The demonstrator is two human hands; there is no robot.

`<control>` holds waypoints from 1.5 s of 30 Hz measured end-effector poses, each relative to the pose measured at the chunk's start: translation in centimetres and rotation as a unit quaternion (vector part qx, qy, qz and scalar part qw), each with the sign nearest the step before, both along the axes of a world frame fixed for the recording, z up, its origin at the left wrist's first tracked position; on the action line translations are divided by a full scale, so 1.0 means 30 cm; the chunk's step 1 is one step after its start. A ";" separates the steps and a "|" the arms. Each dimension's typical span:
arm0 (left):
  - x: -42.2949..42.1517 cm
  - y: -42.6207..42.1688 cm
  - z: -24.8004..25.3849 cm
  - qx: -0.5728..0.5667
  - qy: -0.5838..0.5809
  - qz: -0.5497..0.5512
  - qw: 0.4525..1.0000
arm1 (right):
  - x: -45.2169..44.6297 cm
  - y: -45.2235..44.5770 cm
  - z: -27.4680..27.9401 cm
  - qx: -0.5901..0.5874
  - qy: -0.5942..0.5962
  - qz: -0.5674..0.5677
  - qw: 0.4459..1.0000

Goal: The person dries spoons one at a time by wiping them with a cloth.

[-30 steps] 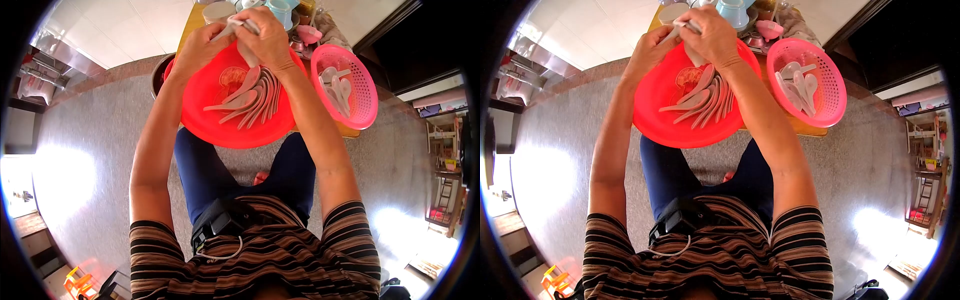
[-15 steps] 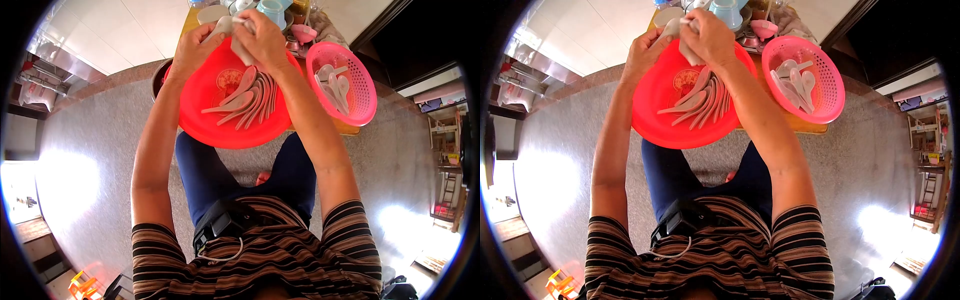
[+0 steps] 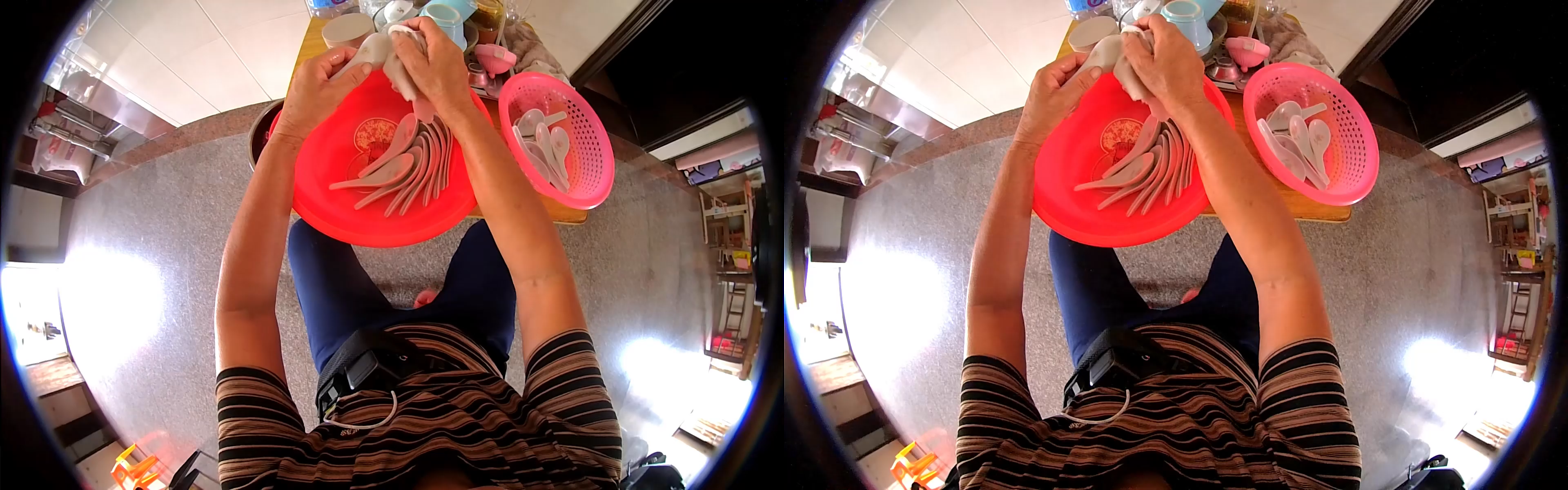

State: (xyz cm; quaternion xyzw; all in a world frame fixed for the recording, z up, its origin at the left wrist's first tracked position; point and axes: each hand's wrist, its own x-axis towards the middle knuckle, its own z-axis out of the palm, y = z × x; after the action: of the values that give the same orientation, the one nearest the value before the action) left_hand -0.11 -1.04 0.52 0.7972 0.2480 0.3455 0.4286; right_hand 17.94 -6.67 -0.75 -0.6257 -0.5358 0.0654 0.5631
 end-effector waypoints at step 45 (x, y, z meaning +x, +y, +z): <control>0.019 0.028 -0.026 -0.035 -0.040 0.003 0.999 | 0.048 -0.023 0.060 0.005 0.440 0.321 0.839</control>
State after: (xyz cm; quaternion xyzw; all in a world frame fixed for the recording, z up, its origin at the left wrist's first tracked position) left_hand 0.46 -0.19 -0.25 0.7667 0.2451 0.3693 0.4644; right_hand 19.37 -7.35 1.04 -0.3212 -0.4030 0.5086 0.6897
